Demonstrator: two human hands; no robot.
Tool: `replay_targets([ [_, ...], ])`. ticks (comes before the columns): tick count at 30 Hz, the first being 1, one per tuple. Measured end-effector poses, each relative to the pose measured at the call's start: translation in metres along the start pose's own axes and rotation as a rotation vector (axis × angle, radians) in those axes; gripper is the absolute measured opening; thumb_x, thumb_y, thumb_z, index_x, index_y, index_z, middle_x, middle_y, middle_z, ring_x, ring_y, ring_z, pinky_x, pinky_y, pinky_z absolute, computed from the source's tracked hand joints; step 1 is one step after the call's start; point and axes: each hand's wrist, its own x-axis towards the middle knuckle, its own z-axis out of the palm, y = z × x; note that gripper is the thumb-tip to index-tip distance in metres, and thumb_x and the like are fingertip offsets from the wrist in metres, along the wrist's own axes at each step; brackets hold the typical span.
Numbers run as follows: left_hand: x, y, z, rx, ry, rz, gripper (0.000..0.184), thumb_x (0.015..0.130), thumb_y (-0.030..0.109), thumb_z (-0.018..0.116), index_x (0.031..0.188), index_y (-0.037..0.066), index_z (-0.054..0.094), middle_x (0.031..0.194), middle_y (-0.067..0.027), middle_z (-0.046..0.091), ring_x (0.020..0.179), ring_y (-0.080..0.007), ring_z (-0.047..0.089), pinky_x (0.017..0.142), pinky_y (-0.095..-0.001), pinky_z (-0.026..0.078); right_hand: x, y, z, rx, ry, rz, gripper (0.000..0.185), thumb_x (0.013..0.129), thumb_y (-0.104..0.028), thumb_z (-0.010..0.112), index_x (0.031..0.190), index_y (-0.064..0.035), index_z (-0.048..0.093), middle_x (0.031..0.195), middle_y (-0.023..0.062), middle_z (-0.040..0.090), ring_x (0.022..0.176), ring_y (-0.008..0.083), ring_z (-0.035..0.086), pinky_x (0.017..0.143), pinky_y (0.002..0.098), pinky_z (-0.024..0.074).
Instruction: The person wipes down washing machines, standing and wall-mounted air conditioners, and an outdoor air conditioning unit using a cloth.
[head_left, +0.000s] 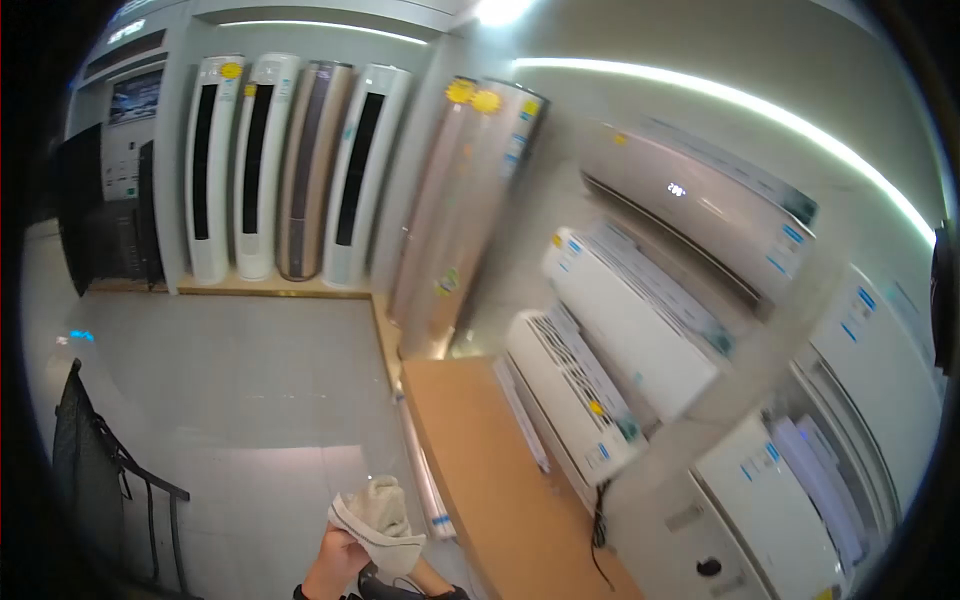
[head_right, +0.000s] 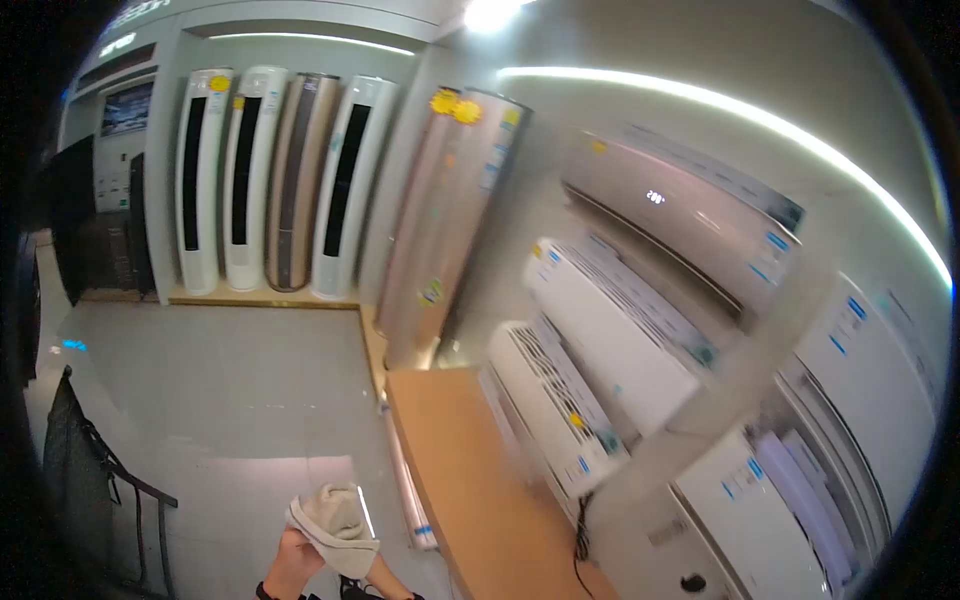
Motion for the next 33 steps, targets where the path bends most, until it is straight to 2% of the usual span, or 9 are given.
replay_targets([
  [6, 0.104, 0.113, -0.040, 0.161, 0.114, 0.087, 0.061, 0.091, 0.021, 0.047, 0.148, 0.001, 0.044, 0.148, -0.0193, 0.051, 0.136, -0.0358, 0.052, 0.114, -0.0523, 0.044, 0.157, -0.030, 0.044, -0.040, -0.140, -0.008, 0.046, 0.099, -0.024, 0.062, 0.140, -0.0049, 0.054, 0.136, 0.0139, 0.061, 0.122, 0.0286, 0.061, 0.102, 0.0383, 0.0495],
  [9, 0.169, 0.140, -0.052, 0.007, 0.055, 0.255, 0.061, 0.100, 0.043, 0.037, 0.145, 0.002, 0.049, 0.137, -0.0188, 0.058, 0.131, -0.0334, 0.056, 0.112, -0.0474, 0.046, 0.245, -0.052, 0.067, -0.078, -0.179, -0.003, 0.046, 0.099, -0.024, 0.062, 0.140, -0.0051, 0.055, 0.135, 0.0140, 0.062, 0.122, 0.0287, 0.061, 0.102, 0.0384, 0.0496],
  [12, 0.231, 0.171, -0.086, -0.031, 0.059, 0.376, 0.057, 0.099, 0.045, 0.048, 0.139, 0.004, 0.054, 0.129, -0.0159, 0.063, 0.122, -0.0272, 0.062, 0.105, -0.0433, 0.051, 0.331, -0.066, 0.084, -0.112, -0.182, -0.017, 0.045, 0.099, -0.025, 0.062, 0.139, -0.0053, 0.055, 0.135, 0.0140, 0.062, 0.122, 0.0288, 0.061, 0.101, 0.0384, 0.0497],
  [14, 0.266, 0.199, -0.122, 0.342, 0.207, 0.443, 0.063, 0.099, 0.049, 0.046, 0.142, 0.003, 0.050, 0.131, -0.0154, 0.061, 0.124, -0.0286, 0.060, 0.108, -0.0444, 0.050, 0.385, -0.073, 0.092, -0.134, -0.173, -0.026, 0.045, 0.099, -0.025, 0.062, 0.139, -0.0054, 0.055, 0.135, 0.0141, 0.062, 0.121, 0.0289, 0.061, 0.101, 0.0385, 0.0497],
  [21, 0.423, 0.334, -0.164, 1.031, 0.204, 0.498, 0.053, 0.103, 0.037, 0.052, 0.139, -0.002, 0.052, 0.134, -0.0146, 0.062, 0.119, -0.0255, 0.065, 0.104, -0.0402, 0.054, 0.577, -0.107, 0.140, -0.194, -0.064, -0.067, 0.044, 0.099, -0.026, 0.062, 0.138, -0.0059, 0.056, 0.135, 0.0142, 0.062, 0.121, 0.0291, 0.062, 0.100, 0.0386, 0.0500],
  [22, 0.445, 0.355, -0.174, 0.931, 0.137, 0.497, 0.047, 0.103, 0.026, 0.056, 0.141, 0.000, 0.051, 0.138, -0.0149, 0.060, 0.124, -0.0274, 0.062, 0.106, -0.0414, 0.052, 0.603, -0.113, 0.150, -0.200, -0.050, -0.071, 0.044, 0.099, -0.026, 0.062, 0.138, -0.0060, 0.056, 0.134, 0.0142, 0.062, 0.121, 0.0292, 0.062, 0.100, 0.0387, 0.0500],
  [25, 0.528, 0.403, -0.208, -0.195, 0.020, 0.145, 0.046, 0.098, 0.015, 0.062, 0.141, 0.003, 0.051, 0.139, -0.0136, 0.059, 0.128, -0.0288, 0.059, 0.110, -0.0432, 0.049, 0.685, -0.120, 0.176, -0.233, -0.010, -0.100, 0.044, 0.099, -0.026, 0.062, 0.137, -0.0062, 0.057, 0.134, 0.0143, 0.062, 0.120, 0.0293, 0.062, 0.099, 0.0387, 0.0501],
  [29, 0.621, 0.431, -0.294, 0.012, -0.023, 0.105, 0.039, 0.100, 0.022, 0.058, 0.135, 0.005, 0.055, 0.135, -0.0130, 0.062, 0.127, -0.0323, 0.059, 0.113, -0.0504, 0.044, 0.797, -0.127, 0.209, -0.260, 0.023, -0.105, 0.043, 0.099, -0.027, 0.062, 0.137, -0.0065, 0.057, 0.134, 0.0143, 0.063, 0.120, 0.0294, 0.062, 0.099, 0.0388, 0.0502],
  [33, 0.688, 0.483, -0.316, 0.214, -0.005, 0.148, 0.039, 0.099, 0.024, 0.061, 0.133, 0.006, 0.057, 0.131, -0.0118, 0.063, 0.123, -0.0311, 0.061, 0.108, -0.0504, 0.049, 0.909, -0.124, 0.252, -0.246, 0.032, -0.086, 0.043, 0.099, -0.028, 0.062, 0.136, -0.0068, 0.058, 0.134, 0.0144, 0.063, 0.119, 0.0296, 0.062, 0.098, 0.0389, 0.0504],
])
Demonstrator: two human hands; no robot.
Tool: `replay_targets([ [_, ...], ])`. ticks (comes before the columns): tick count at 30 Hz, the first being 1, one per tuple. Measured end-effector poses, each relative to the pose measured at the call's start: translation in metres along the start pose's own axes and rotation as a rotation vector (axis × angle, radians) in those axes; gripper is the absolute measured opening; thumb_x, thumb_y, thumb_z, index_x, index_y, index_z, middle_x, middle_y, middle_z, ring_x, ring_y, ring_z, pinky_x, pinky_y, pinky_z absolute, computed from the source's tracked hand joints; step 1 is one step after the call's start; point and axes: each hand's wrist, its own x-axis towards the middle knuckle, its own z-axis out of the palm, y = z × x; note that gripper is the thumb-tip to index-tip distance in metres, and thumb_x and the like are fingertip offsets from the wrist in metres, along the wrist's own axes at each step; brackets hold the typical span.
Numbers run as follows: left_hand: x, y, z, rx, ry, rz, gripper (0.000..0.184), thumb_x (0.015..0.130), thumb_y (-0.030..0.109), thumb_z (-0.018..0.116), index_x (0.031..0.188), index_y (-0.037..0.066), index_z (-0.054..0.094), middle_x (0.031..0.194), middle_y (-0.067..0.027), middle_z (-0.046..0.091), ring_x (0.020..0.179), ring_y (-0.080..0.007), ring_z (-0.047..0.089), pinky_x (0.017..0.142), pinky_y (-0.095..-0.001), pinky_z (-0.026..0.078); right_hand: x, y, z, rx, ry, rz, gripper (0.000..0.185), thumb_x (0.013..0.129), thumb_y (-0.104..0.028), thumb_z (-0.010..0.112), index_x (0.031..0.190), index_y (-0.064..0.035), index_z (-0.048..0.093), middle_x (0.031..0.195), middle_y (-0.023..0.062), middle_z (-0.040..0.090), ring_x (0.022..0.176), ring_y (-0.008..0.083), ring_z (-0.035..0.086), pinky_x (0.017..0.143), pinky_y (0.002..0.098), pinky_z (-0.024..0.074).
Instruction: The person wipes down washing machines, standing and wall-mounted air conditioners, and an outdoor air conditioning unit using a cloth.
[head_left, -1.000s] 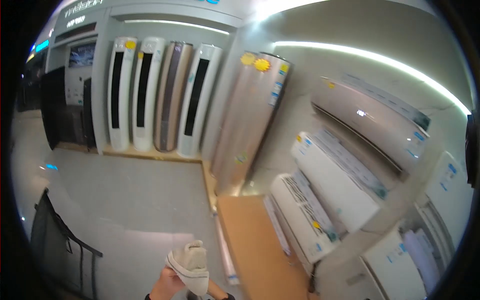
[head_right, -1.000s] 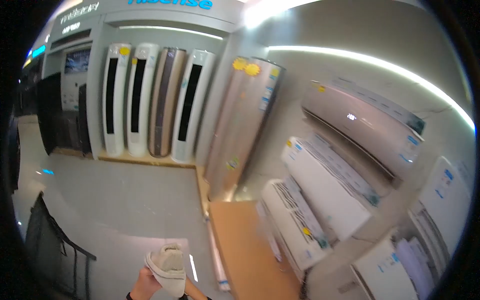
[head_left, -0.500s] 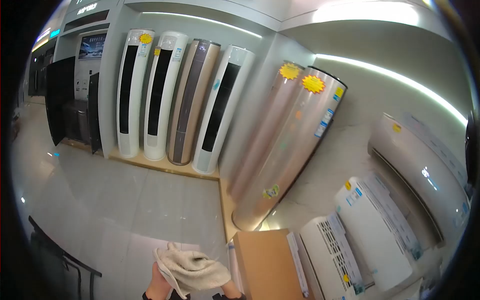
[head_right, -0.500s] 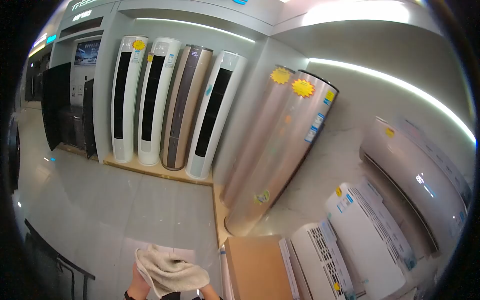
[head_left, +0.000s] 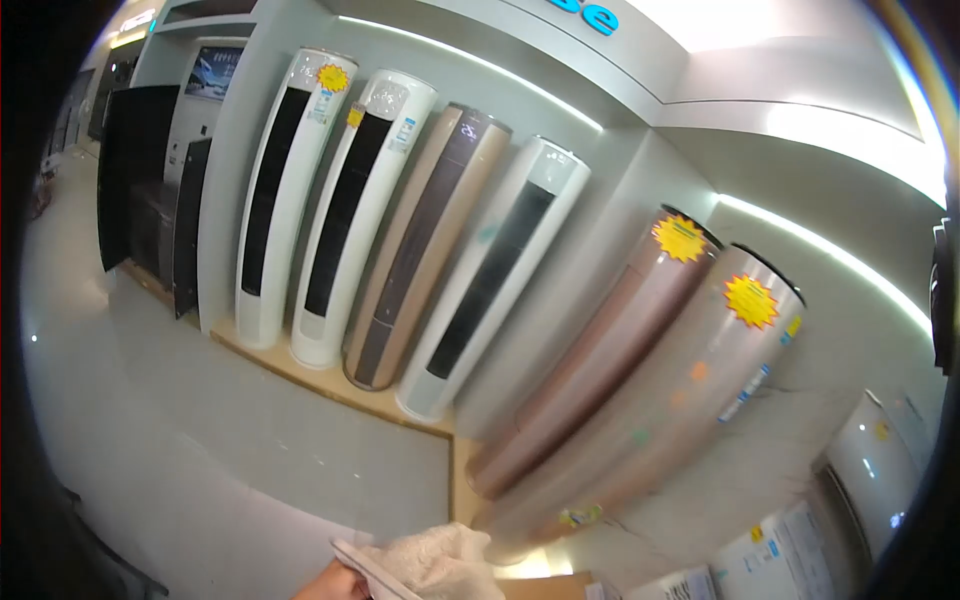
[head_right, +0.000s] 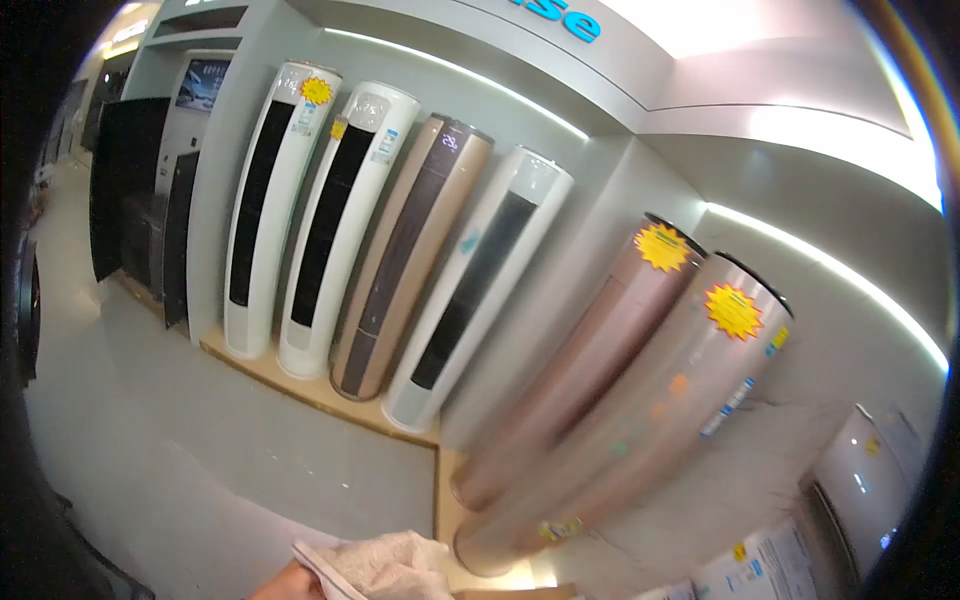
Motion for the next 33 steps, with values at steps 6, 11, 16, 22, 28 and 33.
replay_targets([
  [6, 0.160, 0.049, -0.084, -0.003, 0.036, -0.080, 0.039, 0.098, 0.023, 0.063, 0.133, 0.006, 0.057, 0.130, -0.0118, 0.064, 0.122, -0.0307, 0.062, 0.108, -0.0497, 0.049, 0.176, 0.010, 0.059, 0.009, -0.029, -0.004, 0.042, 0.099, -0.029, 0.062, 0.135, -0.0072, 0.059, 0.133, 0.0145, 0.063, 0.119, 0.0298, 0.063, 0.097, 0.0390, 0.0506],
  [11, 0.319, 0.114, -0.117, -0.004, 0.016, -0.059, 0.040, 0.097, 0.023, 0.064, 0.132, 0.006, 0.058, 0.129, -0.0118, 0.064, 0.121, -0.0304, 0.062, 0.107, -0.0492, 0.050, 0.309, -0.005, 0.105, 0.012, -0.066, -0.009, 0.042, 0.099, -0.029, 0.062, 0.135, -0.0076, 0.059, 0.133, 0.0146, 0.063, 0.118, 0.0300, 0.063, 0.097, 0.0392, 0.0507],
  [16, 0.456, 0.164, -0.140, -0.026, 0.041, -0.013, 0.041, 0.096, 0.023, 0.066, 0.132, 0.006, 0.058, 0.129, -0.0117, 0.065, 0.120, -0.0302, 0.063, 0.107, -0.0486, 0.050, 0.431, -0.025, 0.149, 0.011, -0.079, -0.016, 0.041, 0.099, -0.030, 0.062, 0.134, -0.0079, 0.060, 0.132, 0.0147, 0.064, 0.118, 0.0301, 0.063, 0.096, 0.0393, 0.0509],
  [22, 0.511, 0.195, -0.250, -0.151, 0.115, -0.074, 0.042, 0.095, 0.023, 0.068, 0.132, 0.006, 0.059, 0.128, -0.0117, 0.065, 0.119, -0.0298, 0.063, 0.106, -0.0479, 0.051, 0.561, -0.030, 0.193, -0.030, -0.062, -0.014, 0.040, 0.099, -0.031, 0.061, 0.133, -0.0084, 0.061, 0.132, 0.0148, 0.064, 0.117, 0.0304, 0.064, 0.095, 0.0394, 0.0511],
  [28, 0.608, 0.248, -0.358, -0.313, 0.178, -0.131, 0.043, 0.094, 0.023, 0.070, 0.131, 0.007, 0.059, 0.127, -0.0116, 0.066, 0.118, -0.0294, 0.064, 0.105, -0.0473, 0.051, 0.692, -0.029, 0.247, -0.047, 0.006, -0.015, 0.040, 0.099, -0.032, 0.061, 0.132, -0.0088, 0.061, 0.131, 0.0149, 0.064, 0.116, 0.0306, 0.064, 0.094, 0.0395, 0.0513],
  [33, 0.734, 0.314, -0.434, -0.510, 0.240, -0.193, 0.044, 0.093, 0.023, 0.071, 0.131, 0.007, 0.060, 0.126, -0.0116, 0.066, 0.117, -0.0291, 0.064, 0.105, -0.0467, 0.052, 0.795, -0.039, 0.297, -0.046, 0.077, -0.021, 0.039, 0.099, -0.032, 0.061, 0.131, -0.0092, 0.062, 0.131, 0.0149, 0.065, 0.116, 0.0308, 0.064, 0.093, 0.0396, 0.0515],
])
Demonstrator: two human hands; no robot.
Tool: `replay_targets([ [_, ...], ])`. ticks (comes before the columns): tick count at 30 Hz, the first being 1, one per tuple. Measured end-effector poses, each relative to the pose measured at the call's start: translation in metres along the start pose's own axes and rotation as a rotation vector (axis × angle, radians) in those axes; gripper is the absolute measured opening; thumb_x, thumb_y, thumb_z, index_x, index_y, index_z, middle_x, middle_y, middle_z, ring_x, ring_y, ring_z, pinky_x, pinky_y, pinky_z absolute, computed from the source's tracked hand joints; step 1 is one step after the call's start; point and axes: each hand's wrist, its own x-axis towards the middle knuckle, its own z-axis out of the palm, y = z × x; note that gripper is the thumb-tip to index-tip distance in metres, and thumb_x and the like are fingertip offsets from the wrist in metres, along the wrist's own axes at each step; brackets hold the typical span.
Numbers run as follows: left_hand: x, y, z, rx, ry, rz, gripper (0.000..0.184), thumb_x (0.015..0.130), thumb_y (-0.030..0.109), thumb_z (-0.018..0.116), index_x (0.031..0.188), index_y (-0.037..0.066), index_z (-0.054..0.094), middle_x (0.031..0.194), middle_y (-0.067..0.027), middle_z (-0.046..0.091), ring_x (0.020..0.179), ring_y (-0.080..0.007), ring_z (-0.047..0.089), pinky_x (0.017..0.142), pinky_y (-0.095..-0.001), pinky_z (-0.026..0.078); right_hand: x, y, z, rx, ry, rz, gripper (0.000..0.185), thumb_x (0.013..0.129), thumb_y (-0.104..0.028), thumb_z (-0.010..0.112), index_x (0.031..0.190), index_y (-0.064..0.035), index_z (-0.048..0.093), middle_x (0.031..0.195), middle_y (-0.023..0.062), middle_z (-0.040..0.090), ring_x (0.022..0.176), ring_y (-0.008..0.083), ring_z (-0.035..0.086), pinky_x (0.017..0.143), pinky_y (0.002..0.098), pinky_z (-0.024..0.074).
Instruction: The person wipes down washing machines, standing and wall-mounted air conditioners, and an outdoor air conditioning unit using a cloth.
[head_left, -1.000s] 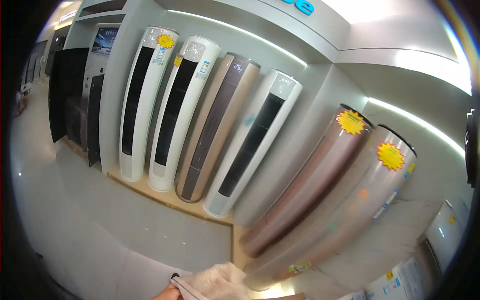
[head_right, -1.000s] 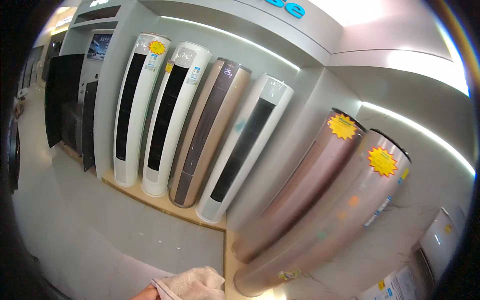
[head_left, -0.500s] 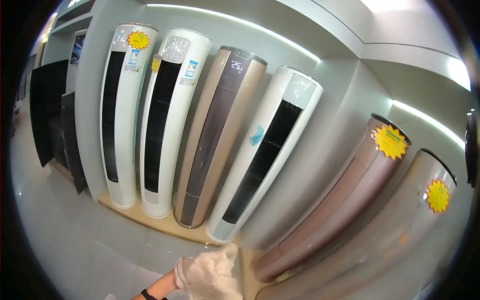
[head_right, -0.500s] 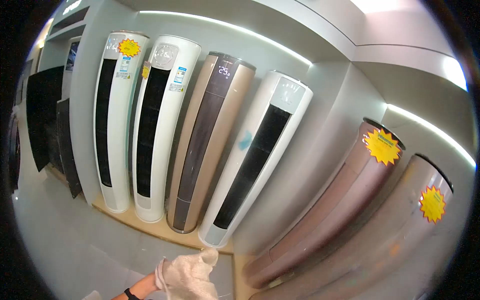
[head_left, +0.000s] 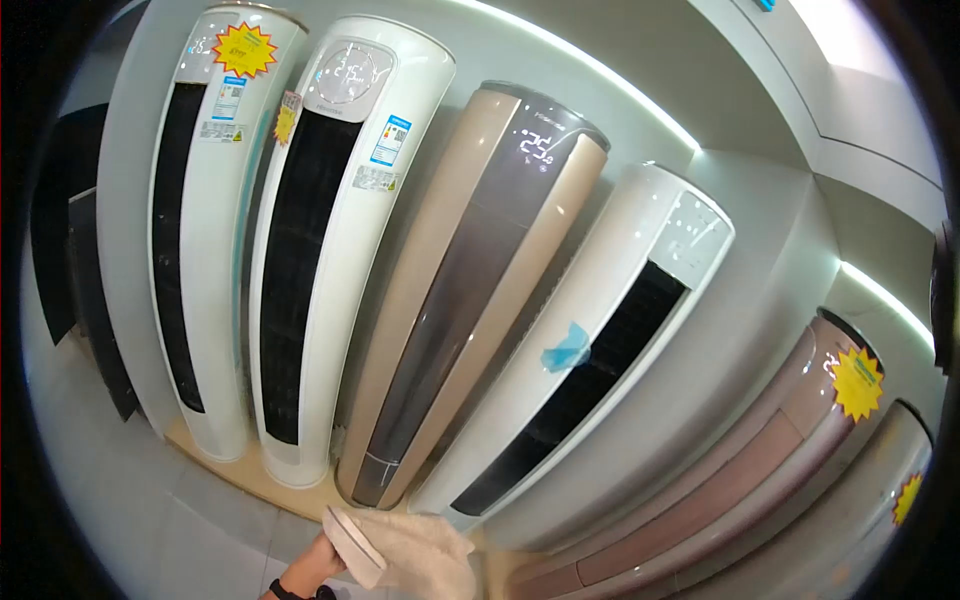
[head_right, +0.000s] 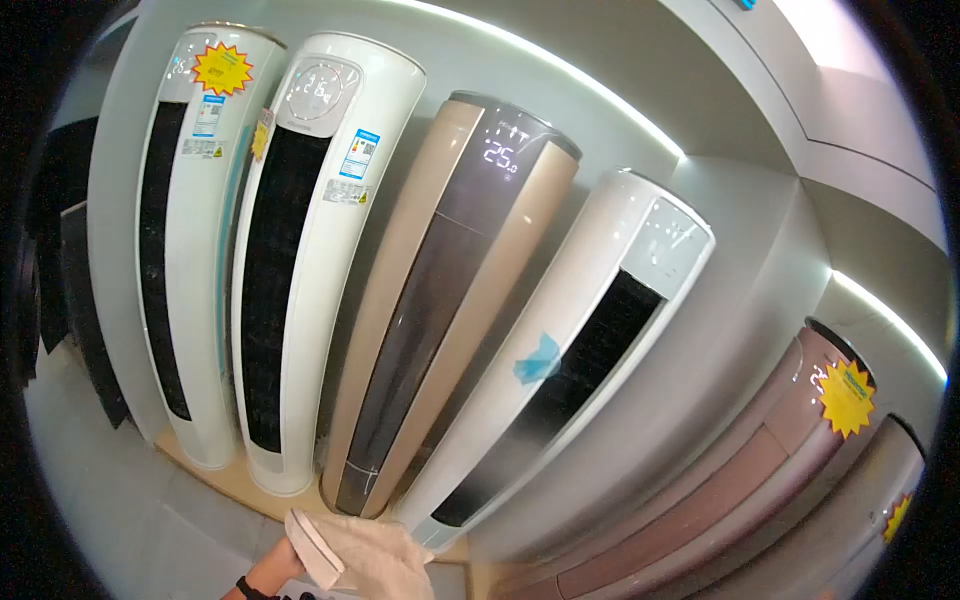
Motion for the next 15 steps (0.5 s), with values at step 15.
replay_targets([
  [15, 0.198, 0.104, 0.069, 0.413, -0.245, -0.012, 0.044, 0.095, 0.027, 0.067, 0.134, 0.008, 0.059, 0.127, -0.0117, 0.065, 0.113, -0.0294, 0.063, 0.102, -0.0480, 0.050, 0.230, -0.060, 0.074, -0.076, 0.113, -0.252, 0.038, 0.099, -0.035, 0.061, 0.129, -0.0102, 0.064, 0.130, 0.0152, 0.065, 0.114, 0.0313, 0.065, 0.091, 0.0400, 0.0520],
])
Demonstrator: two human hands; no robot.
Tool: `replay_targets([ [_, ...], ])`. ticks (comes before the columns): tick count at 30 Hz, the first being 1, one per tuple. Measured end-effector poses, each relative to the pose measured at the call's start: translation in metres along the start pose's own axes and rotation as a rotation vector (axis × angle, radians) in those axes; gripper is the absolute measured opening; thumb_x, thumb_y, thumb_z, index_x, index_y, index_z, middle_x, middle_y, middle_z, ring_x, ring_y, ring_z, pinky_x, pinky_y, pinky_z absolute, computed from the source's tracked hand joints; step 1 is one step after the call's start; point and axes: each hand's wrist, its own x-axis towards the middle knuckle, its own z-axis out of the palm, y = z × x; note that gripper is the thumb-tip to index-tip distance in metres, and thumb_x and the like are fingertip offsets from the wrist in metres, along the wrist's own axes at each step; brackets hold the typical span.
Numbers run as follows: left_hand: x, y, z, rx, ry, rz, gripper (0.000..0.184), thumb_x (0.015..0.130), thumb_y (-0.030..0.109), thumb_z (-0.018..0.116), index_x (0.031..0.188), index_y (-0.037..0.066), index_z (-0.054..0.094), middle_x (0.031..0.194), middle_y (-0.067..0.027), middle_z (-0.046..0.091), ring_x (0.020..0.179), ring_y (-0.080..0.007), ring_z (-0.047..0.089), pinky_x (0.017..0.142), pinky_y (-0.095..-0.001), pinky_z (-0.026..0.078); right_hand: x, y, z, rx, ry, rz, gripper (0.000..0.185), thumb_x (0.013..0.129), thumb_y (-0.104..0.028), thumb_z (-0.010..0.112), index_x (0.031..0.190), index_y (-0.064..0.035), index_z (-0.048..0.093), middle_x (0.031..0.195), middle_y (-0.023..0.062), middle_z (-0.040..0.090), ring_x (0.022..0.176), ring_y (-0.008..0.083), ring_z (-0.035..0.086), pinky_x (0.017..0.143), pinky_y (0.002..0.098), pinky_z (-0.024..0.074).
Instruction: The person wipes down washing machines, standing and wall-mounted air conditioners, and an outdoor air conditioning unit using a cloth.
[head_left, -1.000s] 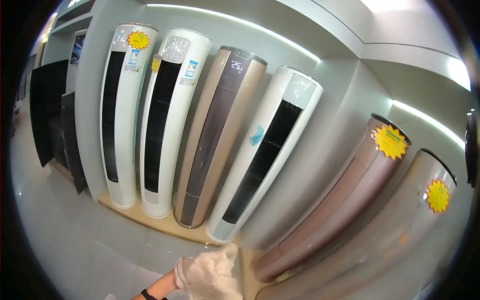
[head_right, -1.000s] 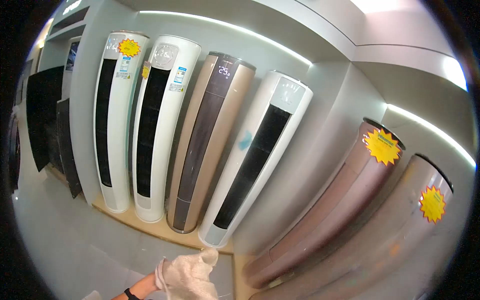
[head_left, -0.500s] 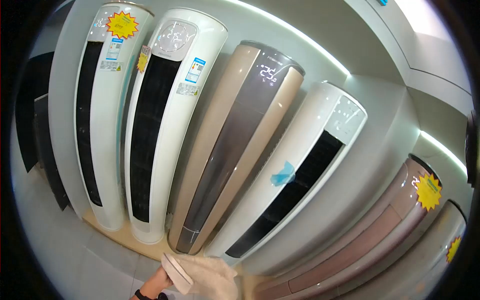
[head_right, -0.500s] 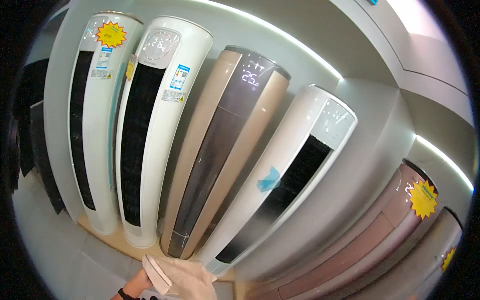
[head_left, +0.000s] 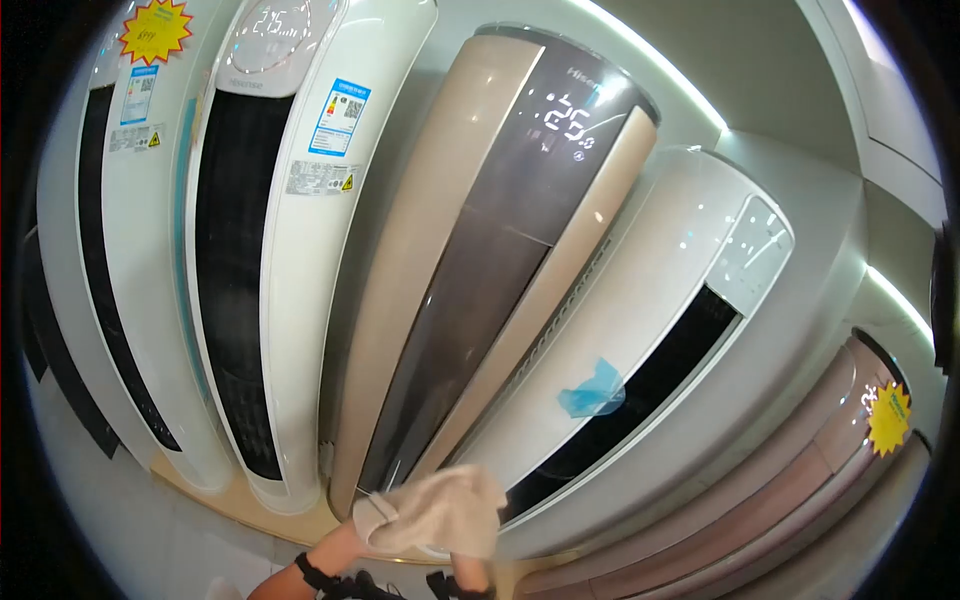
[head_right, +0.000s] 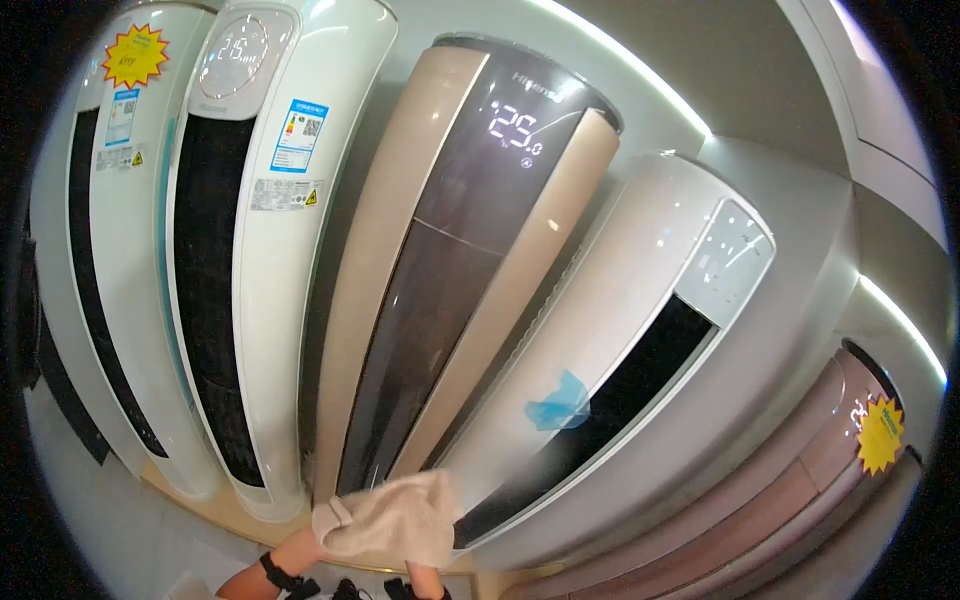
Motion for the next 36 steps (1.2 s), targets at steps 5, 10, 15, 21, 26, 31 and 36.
replay_targets([
  [5, 0.102, 0.047, 0.026, 0.062, 0.070, 0.225, 0.044, 0.097, 0.028, 0.065, 0.135, 0.008, 0.058, 0.128, -0.0118, 0.064, 0.112, -0.0296, 0.062, 0.101, -0.0487, 0.049, 0.100, -0.051, 0.036, -0.164, 0.020, -0.204, 0.038, 0.099, -0.035, 0.061, 0.128, -0.0106, 0.065, 0.129, 0.0153, 0.066, 0.113, 0.0315, 0.066, 0.091, 0.0401, 0.0521],
  [10, 0.150, 0.080, 0.016, -0.007, 0.206, 0.311, 0.044, 0.098, 0.030, 0.063, 0.136, 0.009, 0.058, 0.129, -0.0119, 0.064, 0.111, -0.0298, 0.062, 0.101, -0.0494, 0.048, 0.138, -0.051, 0.064, -0.627, -0.054, -0.519, 0.041, 0.098, -0.032, 0.062, 0.131, -0.0084, 0.062, 0.130, 0.0171, 0.065, 0.116, 0.0360, 0.063, 0.094, 0.0425, 0.0499],
  [15, 0.163, 0.092, -0.048, 0.094, -0.189, 0.538, 0.049, 0.103, 0.043, 0.047, 0.134, 0.007, 0.058, 0.108, -0.0089, 0.069, 0.091, -0.0235, 0.068, 0.079, -0.0361, 0.059, 0.131, 0.021, 0.065, -0.786, -0.337, -0.661, 0.049, 0.096, -0.025, 0.063, 0.139, -0.0027, 0.056, 0.133, 0.0206, 0.061, 0.122, 0.0441, 0.056, 0.104, 0.0475, 0.0446],
  [21, 0.169, 0.150, -0.022, 0.688, 0.391, 0.536, 0.028, 0.099, 0.021, 0.060, 0.120, 0.004, 0.065, 0.104, -0.0111, 0.070, 0.092, -0.0256, 0.065, 0.081, -0.0384, 0.052, 0.139, 0.049, 0.078, -0.663, -0.345, -0.488, 0.050, 0.096, -0.025, 0.064, 0.139, -0.0012, 0.054, 0.135, 0.0209, 0.060, 0.124, 0.0426, 0.055, 0.105, 0.0478, 0.0434],
  [26, 0.189, 0.137, -0.069, 1.494, 0.666, 1.014, 0.034, 0.093, 0.006, 0.062, 0.127, 0.002, 0.062, 0.128, -0.0194, 0.063, 0.120, -0.0399, 0.058, 0.105, -0.0513, 0.042, 0.142, 0.052, 0.102, -0.577, -0.307, -0.408, 0.051, 0.096, -0.025, 0.064, 0.140, 0.0000, 0.053, 0.137, 0.0211, 0.058, 0.126, 0.0415, 0.054, 0.106, 0.0481, 0.0424],
  [31, 0.195, 0.154, -0.095, 1.609, 0.542, 1.027, 0.038, 0.095, 0.005, 0.057, 0.133, 0.004, 0.060, 0.134, -0.0212, 0.060, 0.127, -0.0416, 0.054, 0.110, -0.0521, 0.039, 0.145, 0.065, 0.111, -0.363, -0.173, -0.271, 0.052, 0.097, -0.025, 0.064, 0.140, 0.0013, 0.052, 0.139, 0.0213, 0.057, 0.128, 0.0403, 0.053, 0.108, 0.0483, 0.0415],
  [36, 0.216, 0.163, -0.089, 1.621, 0.533, 1.045, 0.037, 0.095, 0.016, 0.065, 0.130, 0.005, 0.063, 0.133, -0.0184, 0.062, 0.125, -0.0395, 0.056, 0.107, -0.0514, 0.041, 0.163, 0.084, 0.092, 0.159, 0.081, -0.168, 0.054, 0.097, -0.025, 0.064, 0.141, 0.0025, 0.050, 0.141, 0.0215, 0.056, 0.129, 0.0391, 0.053, 0.109, 0.0486, 0.0405],
])
